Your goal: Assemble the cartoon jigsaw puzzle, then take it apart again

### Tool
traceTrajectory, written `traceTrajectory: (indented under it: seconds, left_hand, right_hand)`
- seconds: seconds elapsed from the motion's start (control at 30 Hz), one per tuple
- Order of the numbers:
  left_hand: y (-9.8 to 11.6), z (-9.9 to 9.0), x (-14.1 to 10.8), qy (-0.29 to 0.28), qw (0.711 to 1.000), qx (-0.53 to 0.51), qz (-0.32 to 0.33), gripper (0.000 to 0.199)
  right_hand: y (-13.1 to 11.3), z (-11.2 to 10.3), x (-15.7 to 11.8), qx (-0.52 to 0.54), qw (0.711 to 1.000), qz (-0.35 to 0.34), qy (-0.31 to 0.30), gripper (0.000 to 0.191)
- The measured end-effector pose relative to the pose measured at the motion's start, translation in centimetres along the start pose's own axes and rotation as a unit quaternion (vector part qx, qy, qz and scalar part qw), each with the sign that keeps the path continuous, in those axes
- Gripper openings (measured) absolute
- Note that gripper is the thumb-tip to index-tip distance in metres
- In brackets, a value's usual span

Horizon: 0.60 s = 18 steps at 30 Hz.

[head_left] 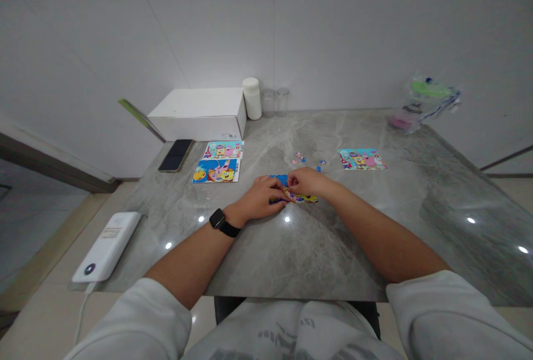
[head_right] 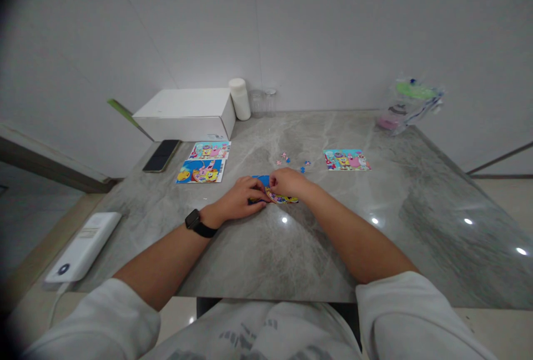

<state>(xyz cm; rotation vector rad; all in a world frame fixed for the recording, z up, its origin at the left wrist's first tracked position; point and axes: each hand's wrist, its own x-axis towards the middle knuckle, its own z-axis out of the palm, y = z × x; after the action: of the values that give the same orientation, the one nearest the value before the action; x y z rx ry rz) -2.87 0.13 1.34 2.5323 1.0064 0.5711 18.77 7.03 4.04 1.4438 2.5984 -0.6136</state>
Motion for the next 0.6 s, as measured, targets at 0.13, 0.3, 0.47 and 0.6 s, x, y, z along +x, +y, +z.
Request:
traceTrajectory:
  seconds: [0.13, 0.3, 0.47, 0.6]
  left_hand:
    - [0.11, -0.01, 0.03, 0.001, 1.0, 0.0, -0.001, 0.023]
    - [0.15, -0.05, 0.06, 0.002, 1.0, 0.001, 0.002, 0.022]
    - [-0.02, 0.16, 0.0, 0.003, 1.0, 0.0, -0.001, 0.022]
    - [-0.01, 0.21, 0.02, 0.003, 1.0, -0.002, -0.003, 0.022]
  right_hand:
    - [0.02, 0.28, 0.19, -0.005, 1.0, -0.003, 0.01, 0.014]
    - [-0.22, 0.26, 0.25, -0.001, 1.0, 0.005, 0.008, 0.013]
    - [-0.17, 0.1, 0.25, 0.021, 0.999, 0.015, 0.021, 0.012]
    - [0.23, -0.01, 0.27, 0.029, 0.999, 0.019, 0.033, 0.011]
